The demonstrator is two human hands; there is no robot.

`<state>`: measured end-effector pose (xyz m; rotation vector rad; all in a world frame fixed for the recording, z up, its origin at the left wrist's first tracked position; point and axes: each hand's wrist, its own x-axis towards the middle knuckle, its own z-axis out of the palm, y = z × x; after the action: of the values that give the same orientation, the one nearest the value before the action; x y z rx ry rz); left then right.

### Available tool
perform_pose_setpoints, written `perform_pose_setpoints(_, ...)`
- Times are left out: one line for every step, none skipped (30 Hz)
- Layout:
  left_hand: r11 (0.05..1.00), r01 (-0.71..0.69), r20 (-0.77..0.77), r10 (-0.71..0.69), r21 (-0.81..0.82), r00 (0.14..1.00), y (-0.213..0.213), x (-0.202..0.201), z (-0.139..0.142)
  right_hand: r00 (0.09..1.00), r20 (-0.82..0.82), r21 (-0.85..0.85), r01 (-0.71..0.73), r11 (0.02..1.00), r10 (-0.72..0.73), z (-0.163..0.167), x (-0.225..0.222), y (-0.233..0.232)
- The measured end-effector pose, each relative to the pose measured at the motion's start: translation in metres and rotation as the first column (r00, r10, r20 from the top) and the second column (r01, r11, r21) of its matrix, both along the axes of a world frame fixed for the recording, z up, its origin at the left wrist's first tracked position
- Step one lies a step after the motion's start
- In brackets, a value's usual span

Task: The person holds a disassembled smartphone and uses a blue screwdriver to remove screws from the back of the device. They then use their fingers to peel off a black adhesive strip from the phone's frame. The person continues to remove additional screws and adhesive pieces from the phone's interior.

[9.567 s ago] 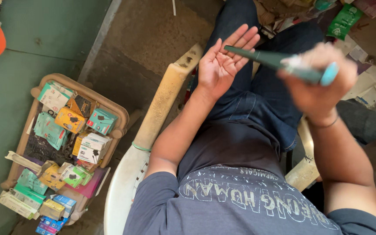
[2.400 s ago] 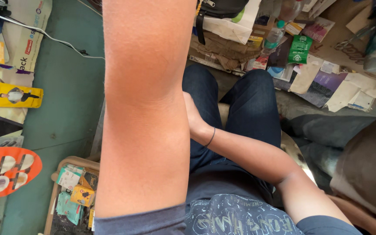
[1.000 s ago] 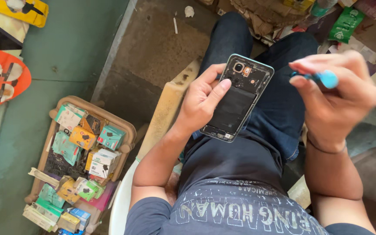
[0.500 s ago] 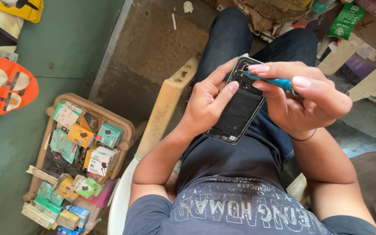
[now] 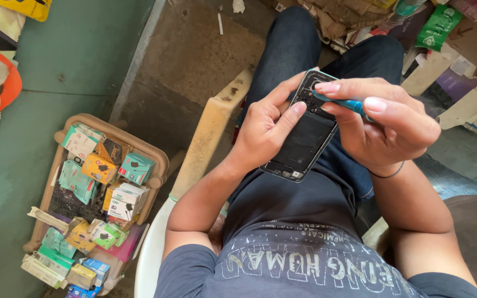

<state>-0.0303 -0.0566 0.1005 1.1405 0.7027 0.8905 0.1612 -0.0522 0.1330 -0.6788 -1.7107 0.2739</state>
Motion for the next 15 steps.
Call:
perform_pose_setpoints(1.0,-0.002,0.013,0.002,0.005,1.0,-0.0002,0.0004,-0.0007,1.0,0.007,0.005,-0.001,1.0,0.001,0.0006,-0.0005,0.0002)
perform_pose_setpoints(1.0,-0.004,0.017,0.004,0.0,1.0,-0.0004,0.001,-0.0014,1.0,0.013,0.011,-0.001,1.0,0.001,0.0014,-0.0006,0.0002)
perform_pose_setpoints(1.0,-0.006,0.021,0.006,-0.004,1.0,-0.0004,0.0015,-0.0024,1.0,0.019,0.017,-0.001,1.0,0.0,0.0022,-0.0006,0.0001)
perform_pose_setpoints(1.0,-0.007,0.025,0.008,-0.008,1.0,-0.0004,0.0021,-0.0034,1.0,0.029,-0.007,-0.004,1.0,0.004,0.003,-0.0004,0.0)
perform_pose_setpoints(1.0,-0.009,0.02,0.009,-0.007,1.0,-0.0007,0.0023,-0.004,0.999,0.039,-0.031,-0.007,0.999,0.009,0.0043,0.0,-0.0012)
perform_pose_setpoints(1.0,-0.012,0.017,0.012,-0.007,1.0,-0.0017,0.0029,-0.005,0.999,0.051,-0.056,-0.012,0.998,0.015,0.0051,0.0004,-0.0023)
perform_pose_setpoints(1.0,-0.016,0.013,0.016,-0.007,1.0,-0.0022,0.0035,-0.0057,0.995,0.101,-0.07,0.007,0.998,0.0,0.006,0.0016,-0.0025)
perform_pose_setpoints(1.0,-0.02,0.017,0.02,-0.006,1.0,-0.0024,0.0041,-0.0065,0.989,0.15,-0.083,0.027,0.996,-0.014,0.007,0.0027,-0.0036)
perform_pose_setpoints(1.0,-0.022,0.02,0.022,-0.005,1.0,-0.0018,0.0056,-0.0077,0.984,0.176,-0.081,0.044,0.996,-0.029,0.0064,0.0024,-0.0025)
perform_pose_setpoints(1.0,-0.023,0.022,0.023,-0.004,0.999,-0.0015,0.0064,-0.0086,0.978,0.202,-0.079,0.061,0.995,-0.044,0.0069,0.0033,-0.0027)
perform_pose_setpoints(1.0,-0.025,0.008,0.025,0.01,1.0,-0.0019,0.0062,-0.0091,0.977,0.205,-0.064,0.074,0.995,-0.06,0.0058,0.0019,-0.0012)
perform_pose_setpoints(0.999,-0.025,-0.004,0.025,0.021,1.0,-0.0021,0.0063,-0.0096,0.975,0.208,-0.051,0.089,0.995,-0.076,0.0053,0.001,0.0003)
perform_pose_setpoints(0.999,-0.026,-0.017,0.027,0.032,0.999,-0.0025,0.0063,-0.0098,0.979,0.191,-0.067,0.079,0.995,-0.064,0.0058,0.0011,0.0004)
perform_pose_setpoints(1.0,-0.021,-0.009,0.021,0.01,1.0,-0.0027,0.0063,-0.01,0.983,0.174,-0.082,0.067,0.994,-0.052,0.0064,0.0008,0.0011)
perform_pose_setpoints(1.0,-0.017,0.0,0.017,-0.011,1.0,-0.0025,0.0066,-0.0101,0.984,0.172,-0.081,0.058,0.995,-0.044,0.0074,0.0006,0.0022)
